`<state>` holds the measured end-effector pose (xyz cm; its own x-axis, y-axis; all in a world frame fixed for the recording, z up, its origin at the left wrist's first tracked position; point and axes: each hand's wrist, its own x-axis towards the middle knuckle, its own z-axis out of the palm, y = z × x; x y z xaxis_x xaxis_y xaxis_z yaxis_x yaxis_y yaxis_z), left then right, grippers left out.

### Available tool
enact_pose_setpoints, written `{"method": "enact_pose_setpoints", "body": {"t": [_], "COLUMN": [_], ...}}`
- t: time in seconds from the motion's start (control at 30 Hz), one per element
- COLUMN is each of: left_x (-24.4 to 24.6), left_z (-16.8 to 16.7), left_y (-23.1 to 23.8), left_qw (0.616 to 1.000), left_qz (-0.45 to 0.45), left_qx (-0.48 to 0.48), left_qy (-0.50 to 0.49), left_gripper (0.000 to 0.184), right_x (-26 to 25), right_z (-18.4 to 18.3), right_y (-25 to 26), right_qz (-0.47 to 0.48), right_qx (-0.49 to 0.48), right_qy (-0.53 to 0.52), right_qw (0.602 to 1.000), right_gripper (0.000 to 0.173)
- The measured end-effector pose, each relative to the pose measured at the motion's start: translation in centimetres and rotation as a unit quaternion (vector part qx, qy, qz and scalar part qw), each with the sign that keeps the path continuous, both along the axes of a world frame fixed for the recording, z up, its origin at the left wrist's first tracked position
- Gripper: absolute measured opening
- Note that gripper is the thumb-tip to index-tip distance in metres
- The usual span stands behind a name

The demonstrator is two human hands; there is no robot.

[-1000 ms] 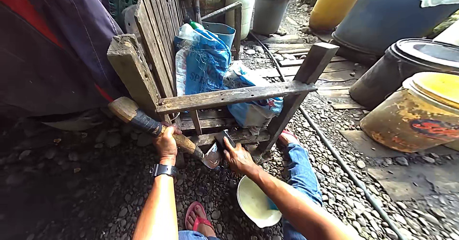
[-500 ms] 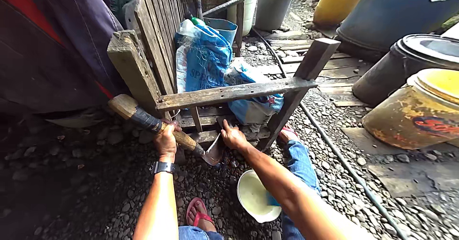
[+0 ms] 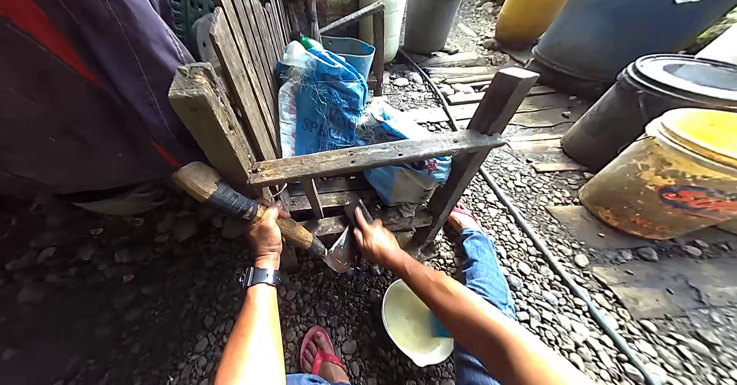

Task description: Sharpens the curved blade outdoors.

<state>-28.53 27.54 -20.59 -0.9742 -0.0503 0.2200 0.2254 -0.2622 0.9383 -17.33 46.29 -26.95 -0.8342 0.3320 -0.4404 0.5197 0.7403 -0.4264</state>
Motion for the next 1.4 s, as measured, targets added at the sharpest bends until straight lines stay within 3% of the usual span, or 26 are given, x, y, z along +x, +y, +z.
{"method": "enact_pose_setpoints", "body": {"t": [0.1, 0.27, 0.47, 0.67, 0.83, 1.07, 1.23, 1.4], "left_x": [0.0, 0.0, 0.1, 0.0, 0.1, 0.0, -0.2, 0.0], "left_z": [0.2, 0.0, 0.1, -0.3, -0.1, 0.0, 0.2, 0.2], "left_y": [-0.2, -0.4, -0.4, -0.5, -0.4, -0.4, -0.1, -0.4], "left_qw": [1.0, 1.0, 1.0, 0.999, 0.999, 1.0, 1.0, 1.0], "left_qz": [-0.011, -0.013, -0.017, -0.032, -0.03, -0.021, -0.01, -0.019], "left_qx": [0.008, 0.004, 0.004, 0.014, 0.009, -0.003, -0.003, 0.005], "left_qy": [-0.003, -0.002, 0.01, 0.032, 0.02, 0.01, 0.011, 0.0], "left_gripper": [0.02, 0.02, 0.021, 0.026, 0.022, 0.023, 0.022, 0.024], "right_x": [2.2, -3.3, 2.3, -2.4, 2.8, -2.2, 2.8, -2.7], "right_z": [-0.5, 0.9, -0.5, 0.4, -0.8, 0.7, -0.8, 0.6], "right_y": [-0.5, 1.8, 0.1, 2.1, 0.0, 1.3, -0.4, 1.9], "right_qz": [0.05, -0.051, 0.045, -0.068, 0.058, -0.04, 0.06, -0.037], "right_qx": [0.007, -0.017, -0.012, -0.047, -0.032, -0.02, -0.035, -0.022], "right_qy": [-0.01, -0.012, -0.007, 0.006, 0.005, -0.014, -0.006, -0.009], "right_qw": [0.999, 0.998, 0.999, 0.997, 0.998, 0.999, 0.998, 0.999], "right_gripper": [0.065, 0.062, 0.065, 0.062, 0.065, 0.063, 0.065, 0.063]}}
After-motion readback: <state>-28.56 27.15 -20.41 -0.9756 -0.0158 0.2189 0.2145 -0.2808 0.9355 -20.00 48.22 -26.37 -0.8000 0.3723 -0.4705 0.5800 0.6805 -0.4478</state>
